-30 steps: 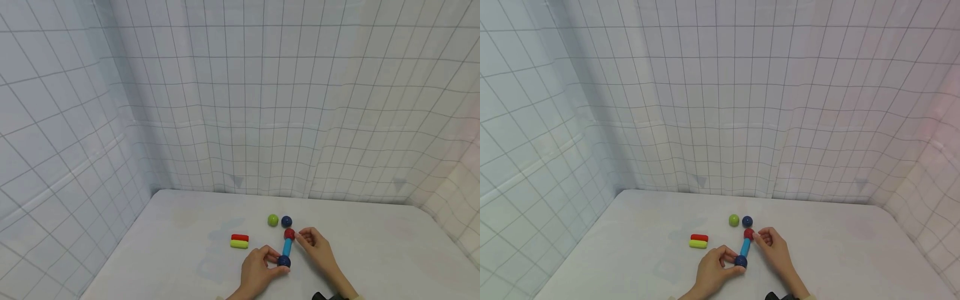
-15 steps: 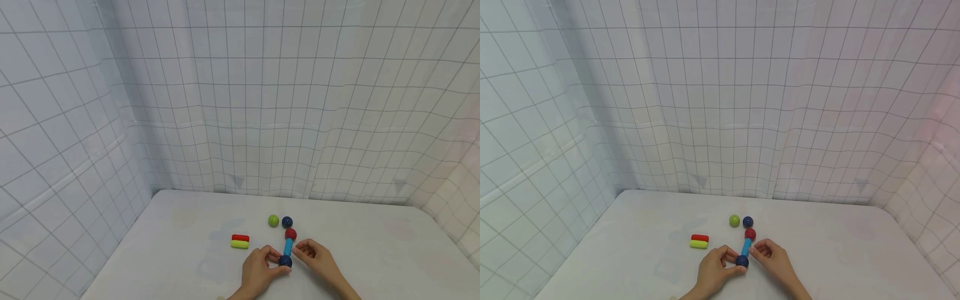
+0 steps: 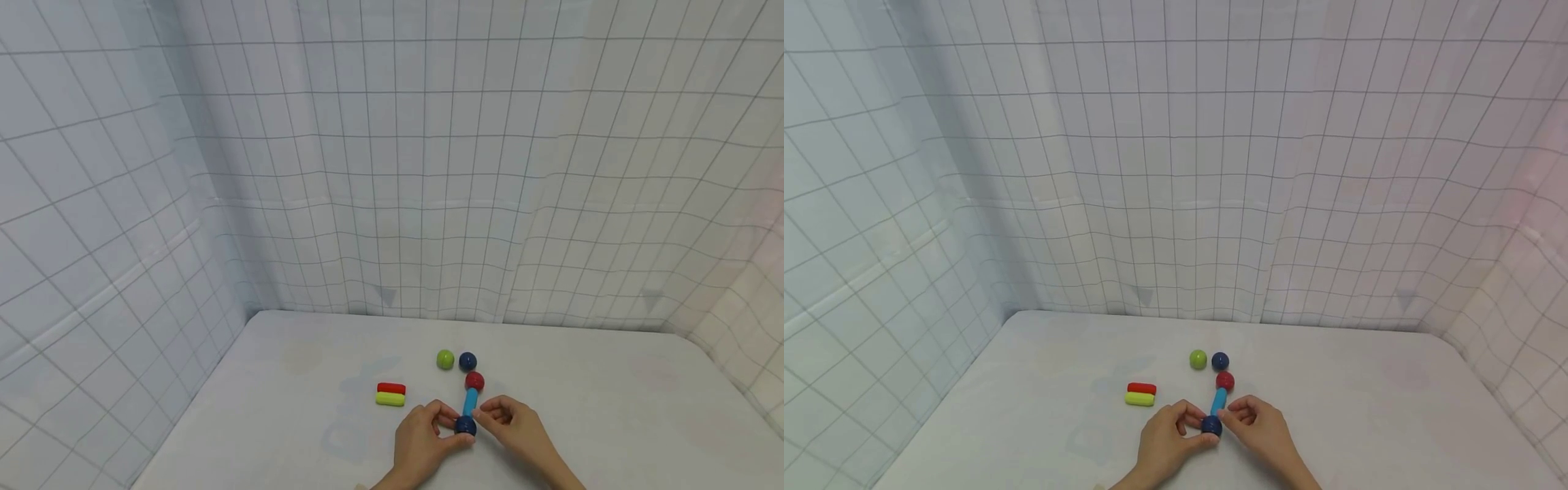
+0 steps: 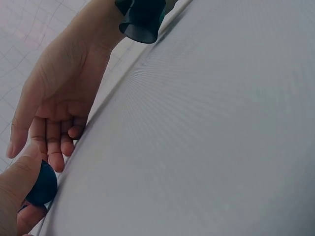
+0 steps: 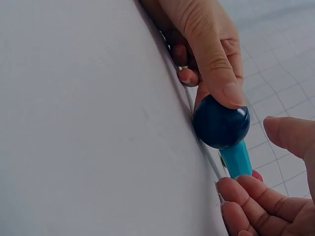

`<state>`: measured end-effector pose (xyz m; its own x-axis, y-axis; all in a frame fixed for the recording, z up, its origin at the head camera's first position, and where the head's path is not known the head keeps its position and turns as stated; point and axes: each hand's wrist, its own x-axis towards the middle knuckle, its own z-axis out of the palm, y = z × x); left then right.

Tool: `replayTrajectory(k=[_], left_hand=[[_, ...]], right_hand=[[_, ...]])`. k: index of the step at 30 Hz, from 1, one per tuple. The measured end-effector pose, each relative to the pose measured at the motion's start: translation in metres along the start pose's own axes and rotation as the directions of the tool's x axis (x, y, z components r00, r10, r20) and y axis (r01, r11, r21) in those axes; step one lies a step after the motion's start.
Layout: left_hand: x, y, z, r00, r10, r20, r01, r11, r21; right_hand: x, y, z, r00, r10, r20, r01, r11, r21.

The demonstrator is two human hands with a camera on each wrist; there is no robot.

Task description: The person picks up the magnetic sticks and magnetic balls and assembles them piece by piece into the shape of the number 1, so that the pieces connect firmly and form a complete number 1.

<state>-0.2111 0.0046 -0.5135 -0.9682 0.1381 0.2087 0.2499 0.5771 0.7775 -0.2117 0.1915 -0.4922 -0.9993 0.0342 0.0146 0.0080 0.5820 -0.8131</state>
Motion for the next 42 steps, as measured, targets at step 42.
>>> replayTrajectory(k=[42], left_hand=[[0.0008, 0.0008, 0.0063, 0.998, 0.051, -0.023, -0.051, 0.999, 0.013]], right_hand=[[-0.0024, -0.0035, 0.0015, 0.982, -0.09, 0.167, 0.087, 0.996, 0.027]])
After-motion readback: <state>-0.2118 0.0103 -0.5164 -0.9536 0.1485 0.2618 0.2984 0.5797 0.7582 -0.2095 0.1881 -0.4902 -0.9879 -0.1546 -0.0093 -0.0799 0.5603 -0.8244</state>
